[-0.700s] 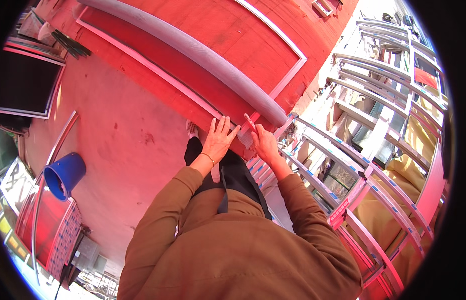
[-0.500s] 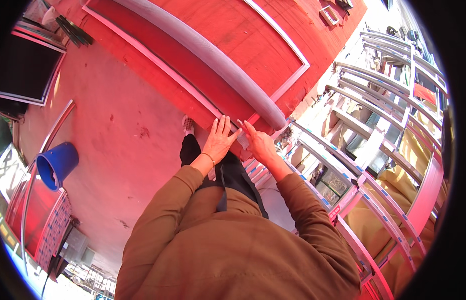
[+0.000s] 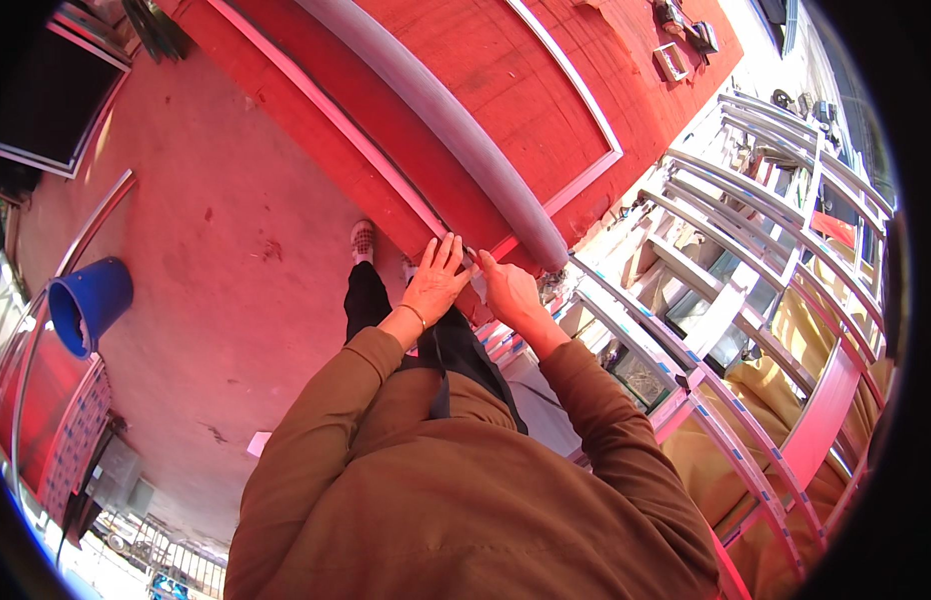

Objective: The person assembles a window screen by pressing a mesh sheet into a metal frame, then inserting a rubber spline along the frame edge with a spline roller. They trim excess mesh with a utility knife and roll the mesh tightly around the frame to secure it.

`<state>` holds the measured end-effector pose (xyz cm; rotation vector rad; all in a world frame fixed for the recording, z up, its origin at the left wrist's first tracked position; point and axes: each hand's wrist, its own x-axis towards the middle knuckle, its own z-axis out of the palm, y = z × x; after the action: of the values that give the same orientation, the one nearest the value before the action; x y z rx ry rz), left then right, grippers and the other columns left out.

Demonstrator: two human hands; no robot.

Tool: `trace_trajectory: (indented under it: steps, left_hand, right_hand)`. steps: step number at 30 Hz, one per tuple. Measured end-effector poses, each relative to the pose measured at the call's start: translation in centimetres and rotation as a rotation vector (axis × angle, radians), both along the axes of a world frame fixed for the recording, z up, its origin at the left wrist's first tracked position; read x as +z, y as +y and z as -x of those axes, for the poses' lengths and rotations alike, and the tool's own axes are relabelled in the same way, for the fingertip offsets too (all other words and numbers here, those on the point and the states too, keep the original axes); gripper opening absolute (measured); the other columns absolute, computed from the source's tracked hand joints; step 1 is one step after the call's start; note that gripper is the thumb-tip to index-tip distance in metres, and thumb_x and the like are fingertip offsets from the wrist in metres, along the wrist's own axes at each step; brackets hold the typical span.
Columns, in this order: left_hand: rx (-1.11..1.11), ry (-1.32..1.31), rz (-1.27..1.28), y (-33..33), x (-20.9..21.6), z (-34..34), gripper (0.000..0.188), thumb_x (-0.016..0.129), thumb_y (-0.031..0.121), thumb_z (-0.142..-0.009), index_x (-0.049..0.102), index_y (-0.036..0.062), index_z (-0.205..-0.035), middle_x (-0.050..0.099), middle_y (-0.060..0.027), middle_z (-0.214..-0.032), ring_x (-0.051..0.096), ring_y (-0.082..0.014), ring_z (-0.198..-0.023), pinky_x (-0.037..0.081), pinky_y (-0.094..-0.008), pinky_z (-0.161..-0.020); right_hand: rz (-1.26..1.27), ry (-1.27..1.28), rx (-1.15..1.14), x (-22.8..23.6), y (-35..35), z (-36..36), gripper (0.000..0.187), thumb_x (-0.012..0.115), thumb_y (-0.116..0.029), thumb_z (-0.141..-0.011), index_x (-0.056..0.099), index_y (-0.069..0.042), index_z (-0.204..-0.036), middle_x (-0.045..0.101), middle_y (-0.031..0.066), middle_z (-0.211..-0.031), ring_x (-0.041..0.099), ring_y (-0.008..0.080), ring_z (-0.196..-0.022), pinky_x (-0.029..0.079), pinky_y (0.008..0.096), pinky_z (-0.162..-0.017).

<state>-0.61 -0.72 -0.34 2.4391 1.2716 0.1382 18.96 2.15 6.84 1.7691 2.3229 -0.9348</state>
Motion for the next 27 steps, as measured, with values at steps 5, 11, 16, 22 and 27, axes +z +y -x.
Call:
trace_trajectory:
  steps: [5, 11, 16, 22, 27]
  left_hand:
    - [0.007, -0.018, 0.011, 0.1, 0.1, 0.3, 0.051, 0.059, 0.02, -0.1, 0.062, 0.0151, -0.151, 0.04, -0.0253, -0.169, 0.032, -0.0424, -0.162, 0.024, -0.0588, -0.134]
    - [-0.02, -0.06, 0.034, 0.2, -0.6, 1.8, 0.054, 0.057, 0.019, -0.1, 0.058, 0.0136, -0.154, 0.039, -0.0232, -0.17, 0.033, -0.04, -0.162, 0.024, -0.0567, -0.135]
    - [-0.037, -0.059, -0.017, 0.0, -0.6, 2.4, 0.058, 0.057, 0.019, -0.101, 0.054, 0.0121, -0.159, 0.042, -0.0215, -0.169, 0.035, -0.0378, -0.162, 0.024, -0.0553, -0.135]
    - [0.036, -0.086, -0.025, -0.5, -1.1, 2.3, 0.061, 0.056, 0.021, -0.105, 0.048, 0.007, -0.164, 0.047, -0.0186, -0.166, 0.04, -0.0304, -0.159, 0.026, -0.0531, -0.134]
    - [0.062, -0.124, -0.027, -0.6, -1.8, 2.3, 0.054, 0.057, 0.02, -0.105, 0.054, 0.0033, -0.157, 0.049, -0.0145, -0.166, 0.042, -0.0265, -0.158, 0.027, -0.0508, -0.134]
  right_hand:
    - [0.007, -0.142, 0.127, -0.6, 1.6, 2.2, 0.036, 0.06, -0.011, -0.098, 0.065, 0.006, -0.13, 0.075, 0.0249, -0.082, 0.077, 0.0433, -0.077, 0.06, 0.0528, -0.064]
    - [0.036, -0.234, 0.21, -1.0, 2.1, 3.9, 0.037, 0.063, -0.009, -0.096, 0.065, 0.009, -0.128, 0.076, 0.0243, -0.084, 0.078, 0.0414, -0.077, 0.062, 0.0501, -0.064]
    - [-0.013, -0.406, 0.334, -0.4, 1.5, 5.1, 0.034, 0.068, -0.018, -0.097, 0.068, 0.006, -0.122, 0.081, 0.0153, -0.09, 0.082, 0.0287, -0.08, 0.065, 0.0384, -0.065]
    - [0.012, -0.424, 0.322, 0.4, 1.5, 6.9, 0.042, 0.07, -0.026, -0.095, 0.071, 0.007, -0.121, 0.081, 0.0173, -0.095, 0.082, 0.0273, -0.082, 0.064, 0.0367, -0.066]
    - [0.043, -0.447, 0.349, -0.3, 2.9, 7.5, 0.028, 0.068, -0.023, -0.096, 0.078, -0.004, -0.113, 0.082, 0.0159, -0.102, 0.082, 0.0291, -0.094, 0.066, 0.0406, -0.074]
